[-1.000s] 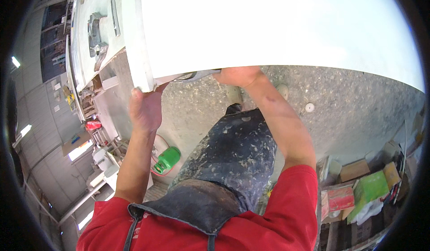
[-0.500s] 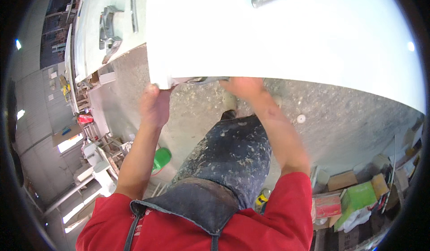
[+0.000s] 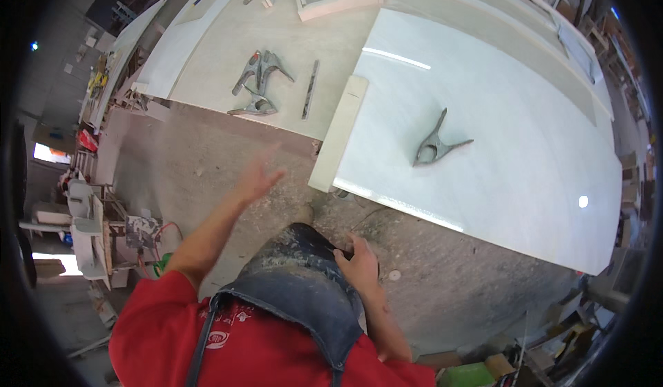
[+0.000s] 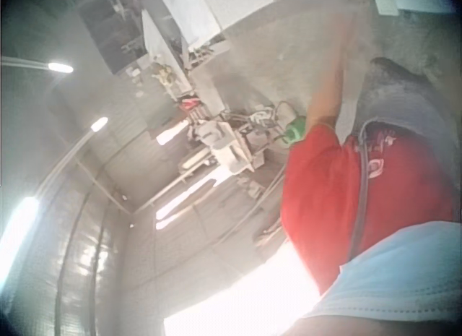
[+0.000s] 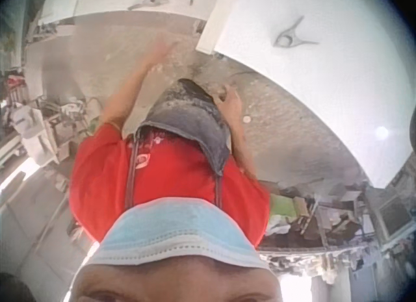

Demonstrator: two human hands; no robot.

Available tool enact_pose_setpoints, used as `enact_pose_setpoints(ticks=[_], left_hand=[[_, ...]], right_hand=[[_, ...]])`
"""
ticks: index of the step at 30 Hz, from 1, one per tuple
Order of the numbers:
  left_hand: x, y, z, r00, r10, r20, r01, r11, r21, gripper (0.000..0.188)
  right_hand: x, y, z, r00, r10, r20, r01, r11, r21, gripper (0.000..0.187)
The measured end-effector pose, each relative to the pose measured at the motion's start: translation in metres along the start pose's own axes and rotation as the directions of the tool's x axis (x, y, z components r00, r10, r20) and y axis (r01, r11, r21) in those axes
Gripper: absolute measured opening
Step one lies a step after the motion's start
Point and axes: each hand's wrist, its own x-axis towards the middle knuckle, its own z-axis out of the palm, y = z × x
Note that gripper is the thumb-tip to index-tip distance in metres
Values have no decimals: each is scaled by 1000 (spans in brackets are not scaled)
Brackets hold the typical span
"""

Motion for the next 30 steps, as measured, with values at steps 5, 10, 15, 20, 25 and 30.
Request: enact_pose_setpoints(ticks=[5, 10, 15, 20, 25, 30], left_hand=[[90, -48, -80, 954, 292, -75, -212, 827, 521, 66], [170, -73, -102, 798, 476, 370, -602, 659, 451, 53], [172, -57, -119, 638, 689, 343, -712, 698, -77, 52], [161, -39, -129, 587, 699, 409, -332, 668, -666, 57], [154, -45, -116, 514, 687, 514, -90, 639, -764, 59], [159, -72, -107, 489, 653, 579, -68, 690, -721, 58]], right_hand=[[34, -48, 11, 1000, 13, 23, -16, 993, 119, 51], [81, -148, 30, 996, 70, -47, -53, 952, 302, 51], [137, -221, 100, 970, 195, -146, -95, 854, 511, 75], [164, -248, 156, 918, 188, -348, 9, 870, 494, 103], [157, -248, 197, 815, 501, -292, -178, 696, 696, 92], [158, -237, 230, 690, 658, -303, -279, 627, 727, 78]])
